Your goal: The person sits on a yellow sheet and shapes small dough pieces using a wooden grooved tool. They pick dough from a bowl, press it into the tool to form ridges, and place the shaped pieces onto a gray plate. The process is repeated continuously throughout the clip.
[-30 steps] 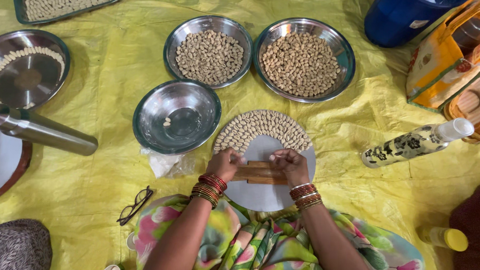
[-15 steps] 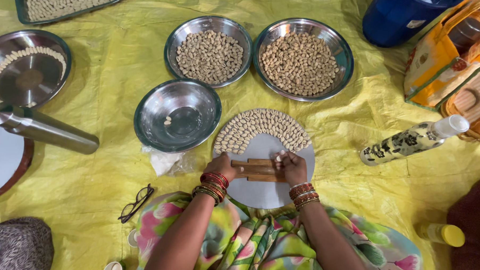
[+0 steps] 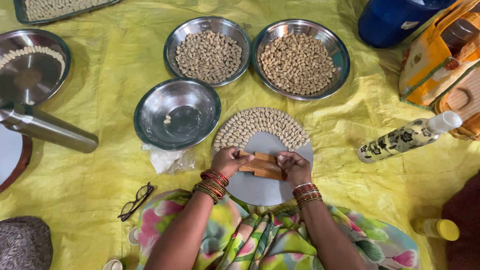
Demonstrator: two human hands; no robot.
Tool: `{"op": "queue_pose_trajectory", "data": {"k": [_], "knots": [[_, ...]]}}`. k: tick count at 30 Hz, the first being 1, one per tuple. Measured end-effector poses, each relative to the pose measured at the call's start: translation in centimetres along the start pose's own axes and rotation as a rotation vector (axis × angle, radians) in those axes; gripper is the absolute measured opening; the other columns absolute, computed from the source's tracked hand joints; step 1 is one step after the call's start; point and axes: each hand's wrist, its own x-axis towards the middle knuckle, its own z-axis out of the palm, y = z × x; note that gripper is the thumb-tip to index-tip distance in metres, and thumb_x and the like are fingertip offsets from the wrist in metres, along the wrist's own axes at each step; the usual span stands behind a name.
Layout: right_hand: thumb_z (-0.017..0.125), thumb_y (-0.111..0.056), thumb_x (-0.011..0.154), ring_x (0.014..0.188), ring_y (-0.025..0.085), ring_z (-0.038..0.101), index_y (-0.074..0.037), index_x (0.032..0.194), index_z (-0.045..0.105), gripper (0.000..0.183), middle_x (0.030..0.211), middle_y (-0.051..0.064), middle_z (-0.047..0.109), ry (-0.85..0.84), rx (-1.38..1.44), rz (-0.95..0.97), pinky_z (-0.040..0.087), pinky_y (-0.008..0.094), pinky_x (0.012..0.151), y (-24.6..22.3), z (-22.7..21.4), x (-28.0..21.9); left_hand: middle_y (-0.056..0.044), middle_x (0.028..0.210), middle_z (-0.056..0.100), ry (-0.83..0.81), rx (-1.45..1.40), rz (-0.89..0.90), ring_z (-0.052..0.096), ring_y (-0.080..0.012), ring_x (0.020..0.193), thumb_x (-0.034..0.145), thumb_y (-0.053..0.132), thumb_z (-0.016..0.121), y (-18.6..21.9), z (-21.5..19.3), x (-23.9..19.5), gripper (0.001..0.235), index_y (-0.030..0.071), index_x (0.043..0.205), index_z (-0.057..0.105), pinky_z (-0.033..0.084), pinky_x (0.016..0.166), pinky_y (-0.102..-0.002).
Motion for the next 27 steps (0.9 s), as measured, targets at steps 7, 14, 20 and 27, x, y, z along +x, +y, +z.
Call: {"op": "queue_pose_trajectory", "data": {"k": [7,14,20,27], "knots": [[0.063,0.000,0.090,0.084,0.013,0.073,0.003,0.094,0.068,0.007,0.094,0.005,0.077,-0.023,0.172,0.022,0.062,0.028,0.079,0.1,0.5,-0.2,-0.013,0.062,0.065,0.026,0.001,0.088,0.063,-0.0253,0.057,0.080,0.051,0.076,2.6,-0.6,-1.6,0.045,0.006,0.079,0.068,0.051,0.061,-0.040],[0.069,-0.002,0.096,0.074,0.011,0.062,0.003,0.105,0.073,0.010,0.088,0.006,0.071,-0.074,-0.025,0.049,0.052,0.024,0.069,-0.8,1.5,-0.5,-0.017,0.067,0.068,0.063,0.066,0.066,0.065,-0.0320,0.060,0.082,0.047,0.076,3.8,-1.3,-1.8,0.044,0.004,0.081,0.069,0.052,0.063,-0.044],[0.064,-0.005,0.098,0.076,0.011,0.067,0.006,0.103,0.073,0.015,0.091,0.007,0.074,-0.086,-0.011,0.064,0.058,0.023,0.072,-1.0,1.8,-0.3,-0.019,0.069,0.068,0.066,0.104,0.058,0.067,-0.0346,0.063,0.081,0.047,0.076,4.2,-1.3,-1.9,0.045,0.003,0.081,0.069,0.052,0.064,-0.045],[0.064,-0.007,0.096,0.072,0.011,0.066,-0.002,0.106,0.070,0.013,0.094,0.008,0.077,-0.061,-0.013,0.117,0.053,0.023,0.060,-1.7,1.8,-0.3,-0.022,0.074,0.069,0.145,0.120,0.094,0.068,-0.0389,0.069,0.081,0.047,0.075,4.2,-1.4,-1.8,0.045,0.002,0.082,0.070,0.053,0.065,-0.048]]}}
